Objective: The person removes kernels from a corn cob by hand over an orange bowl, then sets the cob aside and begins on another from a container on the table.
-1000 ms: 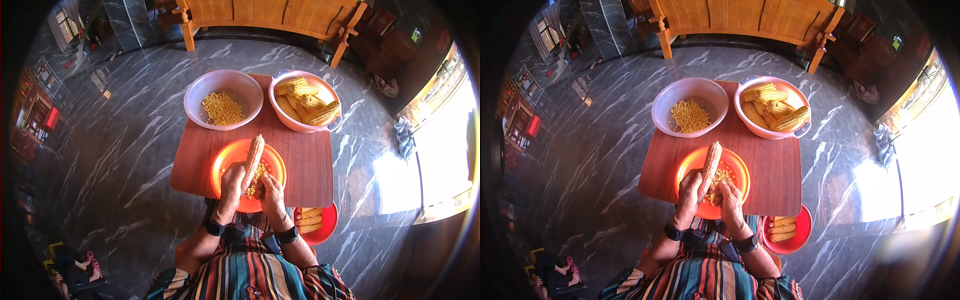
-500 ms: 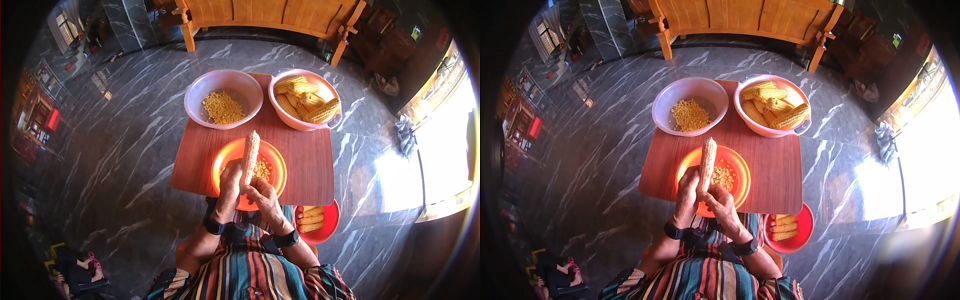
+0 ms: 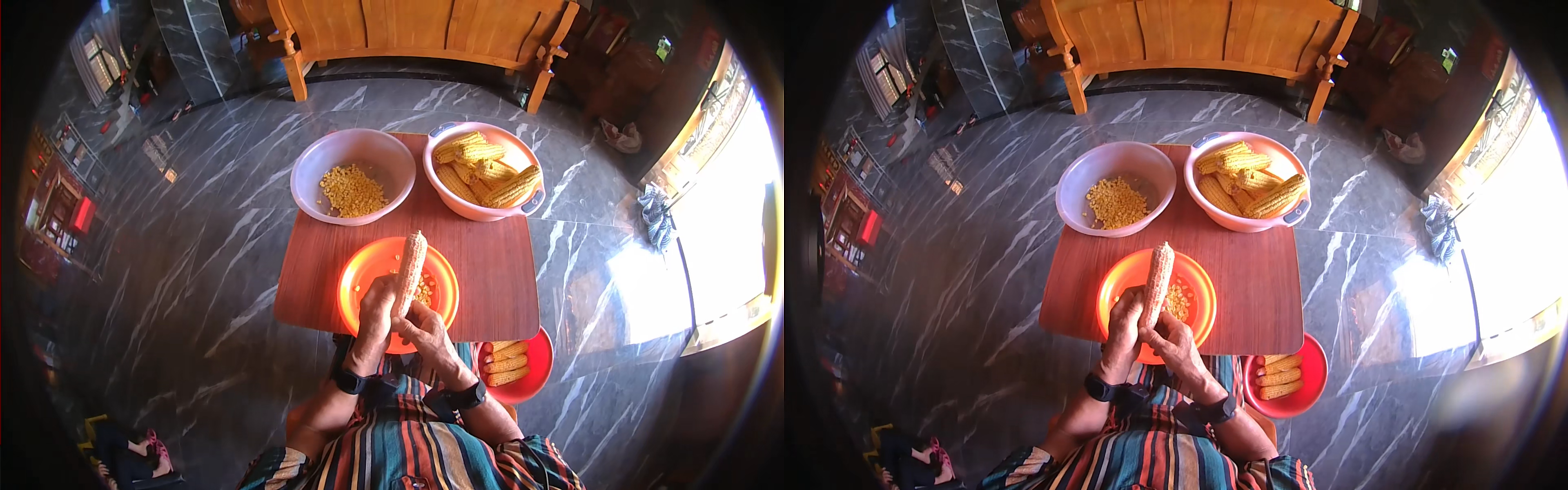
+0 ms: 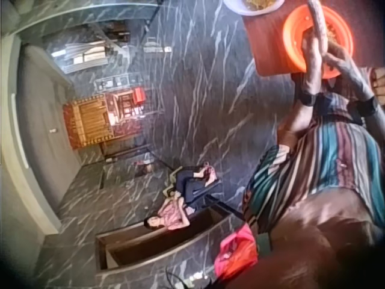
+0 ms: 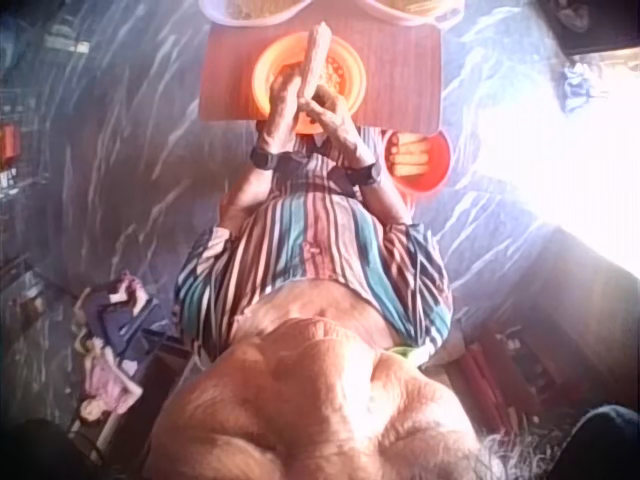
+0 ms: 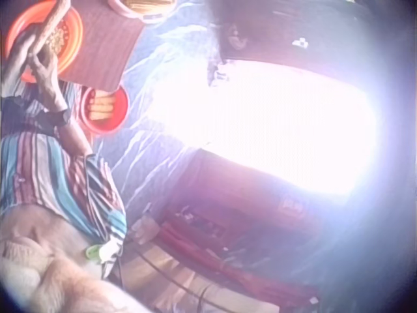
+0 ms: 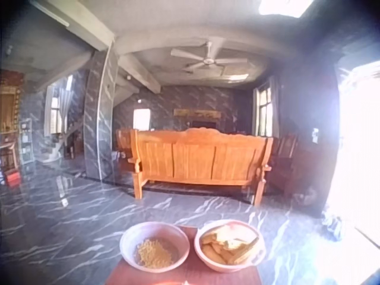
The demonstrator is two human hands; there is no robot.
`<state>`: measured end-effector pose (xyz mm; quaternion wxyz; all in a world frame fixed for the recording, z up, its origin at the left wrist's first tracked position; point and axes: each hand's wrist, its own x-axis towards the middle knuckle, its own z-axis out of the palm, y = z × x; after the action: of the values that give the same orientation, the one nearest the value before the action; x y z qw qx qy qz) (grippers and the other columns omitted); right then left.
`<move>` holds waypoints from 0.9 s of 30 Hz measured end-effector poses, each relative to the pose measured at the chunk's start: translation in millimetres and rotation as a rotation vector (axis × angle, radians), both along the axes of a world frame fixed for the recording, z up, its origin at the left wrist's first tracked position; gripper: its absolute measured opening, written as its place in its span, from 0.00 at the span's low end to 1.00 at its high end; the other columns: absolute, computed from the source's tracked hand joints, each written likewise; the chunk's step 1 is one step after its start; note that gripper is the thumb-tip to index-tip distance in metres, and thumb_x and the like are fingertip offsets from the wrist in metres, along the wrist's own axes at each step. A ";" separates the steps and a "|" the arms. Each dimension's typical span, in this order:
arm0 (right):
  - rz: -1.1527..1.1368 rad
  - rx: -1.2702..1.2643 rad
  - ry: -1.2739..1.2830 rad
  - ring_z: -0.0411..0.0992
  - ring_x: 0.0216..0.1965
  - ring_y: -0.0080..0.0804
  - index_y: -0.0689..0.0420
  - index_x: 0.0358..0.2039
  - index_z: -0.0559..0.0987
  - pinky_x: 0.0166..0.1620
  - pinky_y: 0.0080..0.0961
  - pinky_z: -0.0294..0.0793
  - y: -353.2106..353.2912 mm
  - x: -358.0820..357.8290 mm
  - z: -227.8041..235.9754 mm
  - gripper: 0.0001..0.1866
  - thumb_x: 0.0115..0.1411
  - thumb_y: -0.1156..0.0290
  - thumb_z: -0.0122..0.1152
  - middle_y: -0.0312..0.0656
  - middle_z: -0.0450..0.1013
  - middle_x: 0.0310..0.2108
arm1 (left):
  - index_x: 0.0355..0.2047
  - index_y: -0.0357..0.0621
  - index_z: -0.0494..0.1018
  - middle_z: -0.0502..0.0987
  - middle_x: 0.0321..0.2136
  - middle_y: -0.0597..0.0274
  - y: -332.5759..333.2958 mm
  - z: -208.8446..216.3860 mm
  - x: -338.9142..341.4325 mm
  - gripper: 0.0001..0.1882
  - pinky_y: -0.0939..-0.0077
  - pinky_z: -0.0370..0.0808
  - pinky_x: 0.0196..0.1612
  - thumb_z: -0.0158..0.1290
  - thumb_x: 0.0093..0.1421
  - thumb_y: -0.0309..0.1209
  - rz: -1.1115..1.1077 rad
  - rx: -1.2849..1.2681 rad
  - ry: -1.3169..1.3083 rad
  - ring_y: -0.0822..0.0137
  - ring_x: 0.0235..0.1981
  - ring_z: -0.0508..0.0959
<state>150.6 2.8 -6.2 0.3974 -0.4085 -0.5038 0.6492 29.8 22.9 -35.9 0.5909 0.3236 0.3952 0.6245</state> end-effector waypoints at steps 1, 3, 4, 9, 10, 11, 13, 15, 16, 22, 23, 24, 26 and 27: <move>-0.006 0.001 -0.009 0.65 0.27 0.19 0.63 0.36 0.71 0.31 0.18 0.65 0.6 0.6 1.2 0.18 0.56 0.58 0.57 0.36 0.70 0.25 | 0.41 0.38 0.68 0.72 0.32 0.64 1.8 -1.7 0.4 0.14 0.83 0.70 0.32 0.46 0.62 0.36 0.008 0.008 0.015 0.75 0.31 0.72; -0.028 -0.005 -0.012 0.65 0.27 0.19 0.63 0.35 0.71 0.31 0.18 0.65 3.0 2.7 -0.1 0.17 0.56 0.60 0.56 0.36 0.70 0.25 | 0.41 0.38 0.68 0.72 0.32 0.64 4.8 -2.4 0.9 0.13 0.83 0.71 0.33 0.46 0.62 0.34 0.013 0.029 0.098 0.75 0.32 0.72; -0.049 -0.017 -0.015 0.65 0.27 0.19 0.63 0.35 0.71 0.31 0.18 0.65 4.2 3.7 -1.9 0.16 0.56 0.61 0.56 0.36 0.70 0.25 | 0.41 0.38 0.68 0.72 0.32 0.64 6.4 -3.3 1.0 0.12 0.82 0.71 0.33 0.47 0.62 0.33 0.018 0.045 0.181 0.75 0.33 0.72; -0.215 0.133 -0.208 0.61 0.23 0.18 0.64 0.30 0.71 0.26 0.20 0.62 7.2 16.4 -25.9 0.14 0.55 0.64 0.55 0.34 0.66 0.20 | 0.38 0.38 0.68 0.74 0.31 0.63 21.3 -32.4 -9.9 0.12 0.79 0.70 0.38 0.52 0.59 0.33 -0.042 0.006 0.275 0.74 0.34 0.72; -0.219 0.137 -0.206 0.61 0.23 0.18 0.64 0.30 0.71 0.26 0.20 0.62 6.5 21.8 -30.3 0.14 0.55 0.64 0.55 0.34 0.66 0.20 | 0.38 0.38 0.68 0.74 0.31 0.63 23.7 -36.3 -11.6 0.12 0.79 0.70 0.38 0.52 0.59 0.33 -0.046 0.012 0.276 0.74 0.34 0.72; -0.250 0.166 -0.272 0.60 0.23 0.18 0.64 0.29 0.71 0.26 0.20 0.62 4.7 26.7 -35.2 0.14 0.55 0.64 0.56 0.34 0.65 0.20 | 0.38 0.38 0.68 0.74 0.31 0.63 25.2 -42.9 -13.1 0.12 0.79 0.70 0.38 0.52 0.58 0.33 -0.019 0.025 0.308 0.74 0.34 0.72; -0.350 0.192 -0.200 0.60 0.22 0.19 0.64 0.28 0.71 0.26 0.21 0.62 0.0 28.5 -47.6 0.14 0.54 0.64 0.58 0.35 0.65 0.19 | 0.37 0.37 0.68 0.73 0.32 0.62 28.5 -56.1 -13.9 0.14 0.79 0.70 0.38 0.54 0.57 0.34 0.024 0.040 0.379 0.74 0.33 0.72; -0.372 0.182 -0.214 0.60 0.23 0.19 0.63 0.28 0.71 0.26 0.20 0.62 -6.1 35.8 -46.9 0.14 0.55 0.63 0.58 0.35 0.66 0.19 | 0.37 0.37 0.68 0.73 0.30 0.64 30.6 -71.2 -10.8 0.12 0.81 0.70 0.38 0.54 0.57 0.33 0.029 0.045 0.368 0.75 0.33 0.72; -0.387 0.171 -0.226 0.61 0.23 0.18 0.63 0.28 0.71 0.26 0.20 0.62 -10.7 37.6 -39.3 0.15 0.55 0.63 0.58 0.35 0.66 0.19 | 0.36 0.37 0.69 0.73 0.29 0.66 30.5 -76.5 -9.8 0.11 0.84 0.69 0.37 0.54 0.57 0.31 0.039 0.048 0.358 0.76 0.32 0.72; -0.448 0.090 -0.168 0.61 0.24 0.17 0.62 0.26 0.69 0.26 0.19 0.62 -12.6 49.5 -44.5 0.18 0.56 0.57 0.58 0.34 0.66 0.21 | 0.36 0.38 0.70 0.73 0.28 0.67 29.1 -76.4 -3.9 0.11 0.85 0.69 0.34 0.54 0.57 0.32 0.011 -0.025 0.527 0.78 0.29 0.72; -0.453 0.087 -0.153 0.61 0.24 0.17 0.62 0.26 0.69 0.26 0.19 0.62 -11.0 50.8 -43.2 0.18 0.56 0.57 0.58 0.34 0.66 0.20 | 0.36 0.37 0.69 0.74 0.28 0.65 30.5 -77.7 -4.9 0.14 0.82 0.70 0.34 0.54 0.56 0.35 0.006 -0.024 0.528 0.76 0.29 0.72; -0.460 0.084 -0.139 0.61 0.24 0.17 0.61 0.26 0.69 0.26 0.19 0.62 -9.2 52.0 -41.7 0.18 0.56 0.57 0.58 0.34 0.65 0.20 | 0.35 0.37 0.69 0.74 0.29 0.63 31.9 -75.2 -4.8 0.16 0.78 0.71 0.33 0.54 0.56 0.39 0.000 -0.022 0.528 0.73 0.29 0.73; -0.476 0.057 -0.106 0.59 0.24 0.16 0.62 0.26 0.68 0.25 0.18 0.60 -8.8 57.5 -48.2 0.16 0.56 0.60 0.57 0.33 0.64 0.20 | 0.35 0.37 0.69 0.74 0.28 0.63 27.7 -70.8 -2.9 0.16 0.78 0.71 0.33 0.54 0.56 0.38 -0.013 -0.039 0.576 0.73 0.29 0.73; -0.489 0.067 -0.111 0.59 0.24 0.16 0.62 0.26 0.68 0.26 0.18 0.60 -7.8 58.2 -49.9 0.16 0.57 0.61 0.56 0.33 0.64 0.20 | 0.35 0.38 0.69 0.74 0.28 0.63 28.0 -68.0 -2.4 0.15 0.78 0.71 0.33 0.54 0.56 0.38 -0.021 -0.038 0.623 0.73 0.29 0.73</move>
<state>208.8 -5.1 -56.2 0.5275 -0.5399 -0.4325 0.4932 27.3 51.0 -103.9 0.4537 0.4925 0.5654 0.4816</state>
